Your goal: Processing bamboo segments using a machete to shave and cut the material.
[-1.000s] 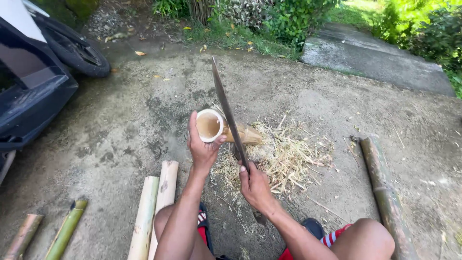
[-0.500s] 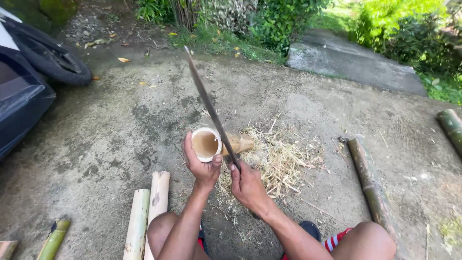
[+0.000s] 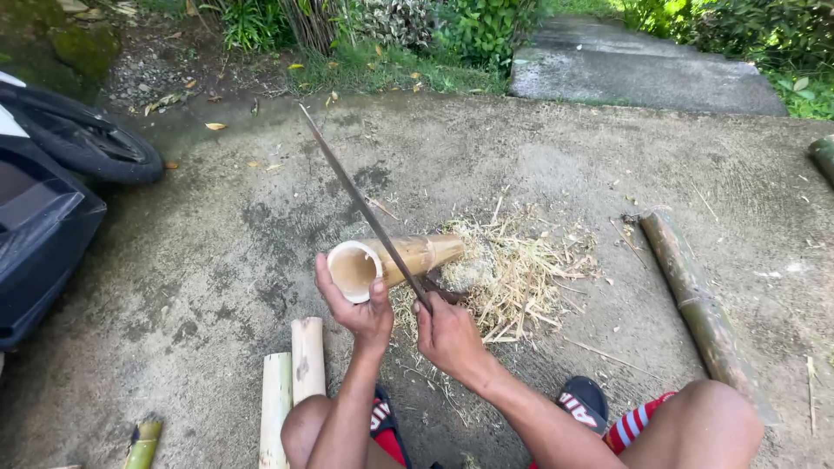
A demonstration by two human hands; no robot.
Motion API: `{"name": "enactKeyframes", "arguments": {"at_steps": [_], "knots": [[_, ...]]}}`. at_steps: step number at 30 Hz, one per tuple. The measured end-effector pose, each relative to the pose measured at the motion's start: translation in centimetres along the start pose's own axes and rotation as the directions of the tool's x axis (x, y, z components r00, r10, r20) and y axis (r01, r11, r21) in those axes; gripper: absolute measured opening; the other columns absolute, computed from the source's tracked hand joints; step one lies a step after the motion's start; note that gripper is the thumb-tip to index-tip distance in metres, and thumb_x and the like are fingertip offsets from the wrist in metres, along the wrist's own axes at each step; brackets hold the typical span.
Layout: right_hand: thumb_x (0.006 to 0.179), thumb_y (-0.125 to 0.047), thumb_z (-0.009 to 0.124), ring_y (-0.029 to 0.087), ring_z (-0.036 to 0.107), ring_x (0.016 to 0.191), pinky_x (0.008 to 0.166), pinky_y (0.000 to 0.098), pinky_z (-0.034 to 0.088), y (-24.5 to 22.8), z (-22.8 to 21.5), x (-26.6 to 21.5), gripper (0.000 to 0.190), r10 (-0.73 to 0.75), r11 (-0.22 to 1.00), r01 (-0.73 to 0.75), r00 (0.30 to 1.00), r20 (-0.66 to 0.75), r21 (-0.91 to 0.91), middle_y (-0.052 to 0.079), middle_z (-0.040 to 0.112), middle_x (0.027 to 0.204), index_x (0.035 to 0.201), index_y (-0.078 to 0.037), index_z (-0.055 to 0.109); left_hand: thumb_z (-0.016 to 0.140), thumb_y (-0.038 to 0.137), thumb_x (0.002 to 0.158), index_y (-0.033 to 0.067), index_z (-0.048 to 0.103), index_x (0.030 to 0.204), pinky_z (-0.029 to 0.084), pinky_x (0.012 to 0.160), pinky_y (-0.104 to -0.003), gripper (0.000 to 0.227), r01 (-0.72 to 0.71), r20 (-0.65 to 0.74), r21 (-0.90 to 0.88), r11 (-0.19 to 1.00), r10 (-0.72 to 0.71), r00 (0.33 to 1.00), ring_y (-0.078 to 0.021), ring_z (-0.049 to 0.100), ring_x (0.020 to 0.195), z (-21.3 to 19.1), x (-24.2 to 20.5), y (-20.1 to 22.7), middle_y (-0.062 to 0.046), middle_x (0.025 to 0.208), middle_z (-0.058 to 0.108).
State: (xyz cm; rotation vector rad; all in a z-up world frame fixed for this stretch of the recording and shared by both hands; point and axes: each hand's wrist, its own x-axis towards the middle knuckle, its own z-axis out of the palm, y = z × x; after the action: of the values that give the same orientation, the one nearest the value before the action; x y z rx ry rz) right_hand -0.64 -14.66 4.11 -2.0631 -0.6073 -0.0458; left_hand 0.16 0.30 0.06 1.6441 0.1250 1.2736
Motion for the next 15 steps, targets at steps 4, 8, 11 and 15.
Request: {"name": "enactKeyframes", "arguments": {"at_steps": [4,8,11,15], "knots": [[0.098,-0.010,0.056,0.039,0.070,0.055,0.050,0.0490,0.057,1.5,1.3,0.4,0.011,-0.129,0.991,0.125,0.987,-0.095,-0.042,0.019,0.067,0.063,0.096,-0.001,0.060,0.063,0.064,0.098,-0.0091,0.028,0.157,0.057,0.104,-0.040,0.100,-0.062,0.009,0.021,0.998,0.062,0.998,-0.0304,0.058,0.130,0.5,0.9,0.1,-0.021,0.140,0.045],[0.098,-0.012,0.055,0.040,0.069,0.056,0.051,0.0502,0.057,3.1,2.1,0.3,0.013,-0.137,0.986,0.130,0.988,-0.075,-0.101,0.020,0.066,0.063,0.095,0.001,0.058,0.065,0.056,0.099,-0.0086,0.034,0.156,0.052,0.106,-0.042,0.092,-0.073,0.020,0.096,0.993,0.071,0.997,-0.0308,0.057,0.130,-0.4,1.0,1.0,-0.021,0.142,0.046],[0.102,-0.013,0.050,0.040,0.070,0.054,0.050,0.0499,0.058,4.1,1.2,1.4,0.017,0.076,0.992,-0.072,0.996,0.036,-0.104,0.020,0.066,0.061,0.100,0.002,0.057,0.066,0.054,0.098,-0.0090,0.034,0.154,0.053,0.103,-0.041,0.090,-0.068,0.002,0.074,0.995,0.068,0.998,-0.0302,0.058,0.127,0.0,2.3,0.9,-0.020,0.141,0.045],[0.104,-0.014,0.045,0.039,0.072,0.054,0.049,0.0499,0.059,1.3,-0.4,1.7,0.019,0.181,0.983,-0.180,0.979,0.091,-0.026,0.020,0.067,0.062,0.102,0.001,0.057,0.070,0.047,0.099,-0.0084,0.034,0.152,0.053,0.103,-0.039,0.085,-0.039,0.022,0.045,0.998,0.038,0.999,-0.0289,0.058,0.126,0.4,2.8,1.2,-0.019,0.140,0.046]]}}
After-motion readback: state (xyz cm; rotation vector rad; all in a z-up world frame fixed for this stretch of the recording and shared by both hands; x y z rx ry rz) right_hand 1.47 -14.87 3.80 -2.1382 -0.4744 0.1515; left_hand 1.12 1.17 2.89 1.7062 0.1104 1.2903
